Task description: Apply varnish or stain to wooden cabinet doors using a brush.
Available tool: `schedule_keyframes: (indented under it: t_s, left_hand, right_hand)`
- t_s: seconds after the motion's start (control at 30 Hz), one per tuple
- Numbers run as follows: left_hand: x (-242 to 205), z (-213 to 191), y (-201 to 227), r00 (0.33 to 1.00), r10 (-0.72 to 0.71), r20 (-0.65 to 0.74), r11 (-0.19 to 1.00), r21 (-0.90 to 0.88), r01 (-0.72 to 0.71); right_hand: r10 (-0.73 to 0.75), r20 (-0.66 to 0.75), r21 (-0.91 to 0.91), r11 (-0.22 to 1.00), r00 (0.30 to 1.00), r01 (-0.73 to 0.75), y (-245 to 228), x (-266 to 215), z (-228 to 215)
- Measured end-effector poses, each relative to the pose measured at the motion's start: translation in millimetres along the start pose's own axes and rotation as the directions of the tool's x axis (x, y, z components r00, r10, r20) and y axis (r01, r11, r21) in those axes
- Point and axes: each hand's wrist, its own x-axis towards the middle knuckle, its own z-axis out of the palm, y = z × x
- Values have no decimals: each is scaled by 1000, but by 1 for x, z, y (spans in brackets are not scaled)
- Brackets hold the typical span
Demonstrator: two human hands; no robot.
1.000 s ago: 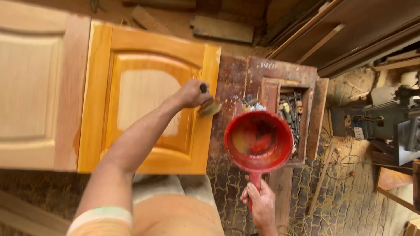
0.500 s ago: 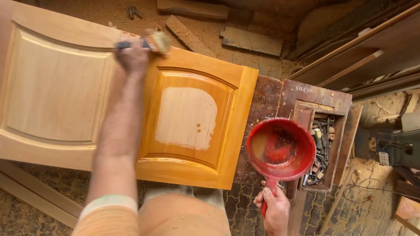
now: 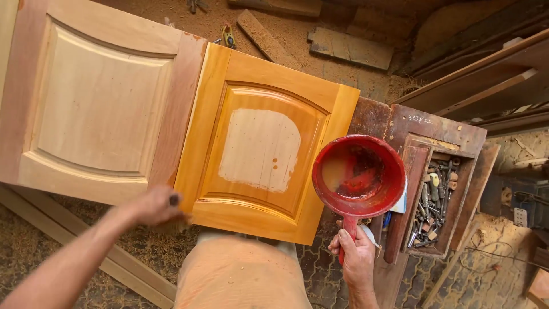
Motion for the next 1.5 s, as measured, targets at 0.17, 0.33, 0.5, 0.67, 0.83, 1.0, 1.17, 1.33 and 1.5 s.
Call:
schedule_keyframes:
  t_s: [0.17,0.33,0.5,0.67,0.83,1.0,1.17,1.33,1.5]
  left_hand:
    - [7,-163,93,894,354,-276,930,203,-306]
    - [118,-230,121,-34,671,-741,608,575,-547]
    - [86,-152,107,-78,508,-858,688,459,-562]
    - [0,17,13,447,502,-741,818,239,-524]
    - [-60,33,26,902,431,-30,902,52,-429]
    - [37,-51,92,642,748,-166,663,209,-718]
    - [73,-113,163,83,875,-477,450,736,-506]
    - [10,2,153,473,880,35,233,837,-495]
    - [-59,36,156,207,961,-181,266,415,-870]
  right_hand:
    - [-35,-45,-93,995,998,30,1,-1,-4]
    - [-1,-90,-90,996,996,-7,-15,-5,14]
    - [-34,-54,-54,998,998,31,-4,-2,10]
    - [-43,-14,-7,999,999,43,6,8,7]
    - [-20,-4,-15,1000,1000,20,7,8,3]
    - [32,-45,-89,995,998,-36,8,0,3]
    - [43,-11,-82,996,999,-43,17,-13,6]
    - [101,-41,-137,985,994,-106,32,-23,3]
    - [127,-93,-276,950,987,-148,28,-32,13]
